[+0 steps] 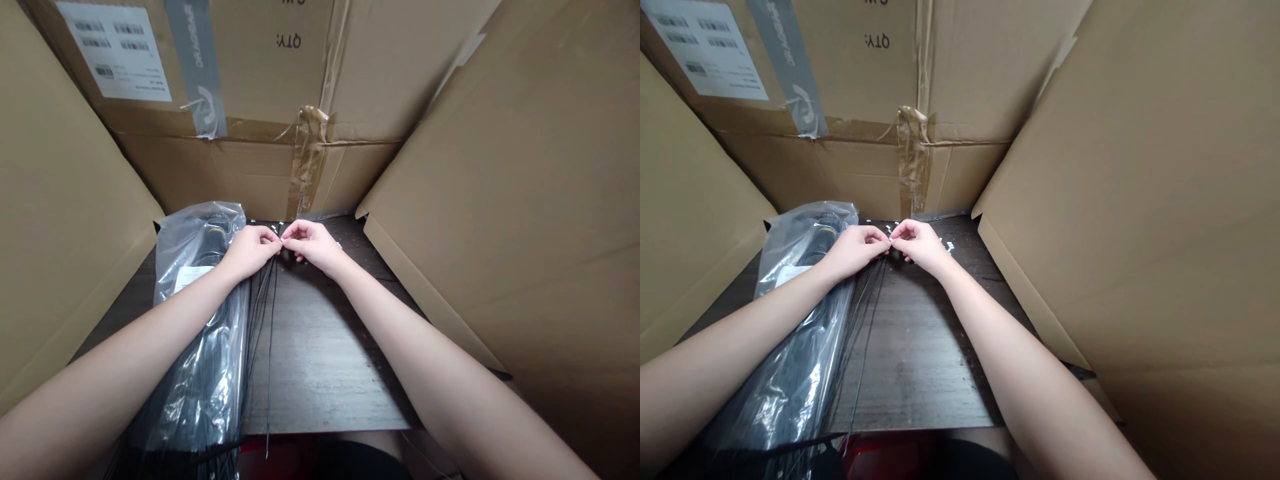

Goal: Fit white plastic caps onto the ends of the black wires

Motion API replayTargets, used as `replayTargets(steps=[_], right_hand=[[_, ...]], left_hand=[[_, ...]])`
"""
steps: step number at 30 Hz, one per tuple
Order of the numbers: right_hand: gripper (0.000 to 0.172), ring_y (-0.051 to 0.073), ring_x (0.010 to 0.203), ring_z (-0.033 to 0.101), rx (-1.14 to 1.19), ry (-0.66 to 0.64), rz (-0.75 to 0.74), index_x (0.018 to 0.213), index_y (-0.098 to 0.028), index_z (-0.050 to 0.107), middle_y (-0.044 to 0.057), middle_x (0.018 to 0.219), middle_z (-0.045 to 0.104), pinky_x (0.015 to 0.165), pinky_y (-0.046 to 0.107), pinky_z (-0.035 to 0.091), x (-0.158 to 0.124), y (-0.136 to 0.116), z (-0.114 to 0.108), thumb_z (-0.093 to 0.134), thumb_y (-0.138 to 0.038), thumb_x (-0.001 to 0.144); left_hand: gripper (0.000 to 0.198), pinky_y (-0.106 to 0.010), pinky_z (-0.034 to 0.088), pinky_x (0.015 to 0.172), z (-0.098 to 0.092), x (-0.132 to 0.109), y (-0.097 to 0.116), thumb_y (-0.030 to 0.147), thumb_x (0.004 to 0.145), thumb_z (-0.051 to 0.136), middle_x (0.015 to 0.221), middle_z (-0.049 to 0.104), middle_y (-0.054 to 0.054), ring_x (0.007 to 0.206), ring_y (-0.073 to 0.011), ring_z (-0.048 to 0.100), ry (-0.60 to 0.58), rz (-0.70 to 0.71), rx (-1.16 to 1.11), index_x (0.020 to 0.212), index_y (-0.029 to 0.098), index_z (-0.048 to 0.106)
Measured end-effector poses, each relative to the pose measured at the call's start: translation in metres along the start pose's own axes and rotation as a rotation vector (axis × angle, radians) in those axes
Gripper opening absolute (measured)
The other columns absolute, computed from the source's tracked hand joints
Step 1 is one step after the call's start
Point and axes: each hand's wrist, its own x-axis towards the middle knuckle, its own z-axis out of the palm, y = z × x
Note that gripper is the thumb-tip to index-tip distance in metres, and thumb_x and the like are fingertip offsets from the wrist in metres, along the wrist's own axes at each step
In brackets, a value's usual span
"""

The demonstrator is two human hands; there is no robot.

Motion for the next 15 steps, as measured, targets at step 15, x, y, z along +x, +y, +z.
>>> replayTargets(steps=[15], right_hand=[[0.007,0.006,0.046,0.049,-0.035,-0.012,0.017,0.073,-0.017,0.064,-0.003,0.061,0.061,0.041,0.016,0.043,-0.0032,-0.0074,0.0001,0.071,-0.017,0.071]], left_hand=[[0.022,-0.029,0.044,0.065,0.0000,0.0005,-0.0009,0.034,0.078,0.064,0.075,0.075,-0.006,0.071,-0.0196,0.065,-0.009,0.043,0.072,0.078,0.016,0.074]])
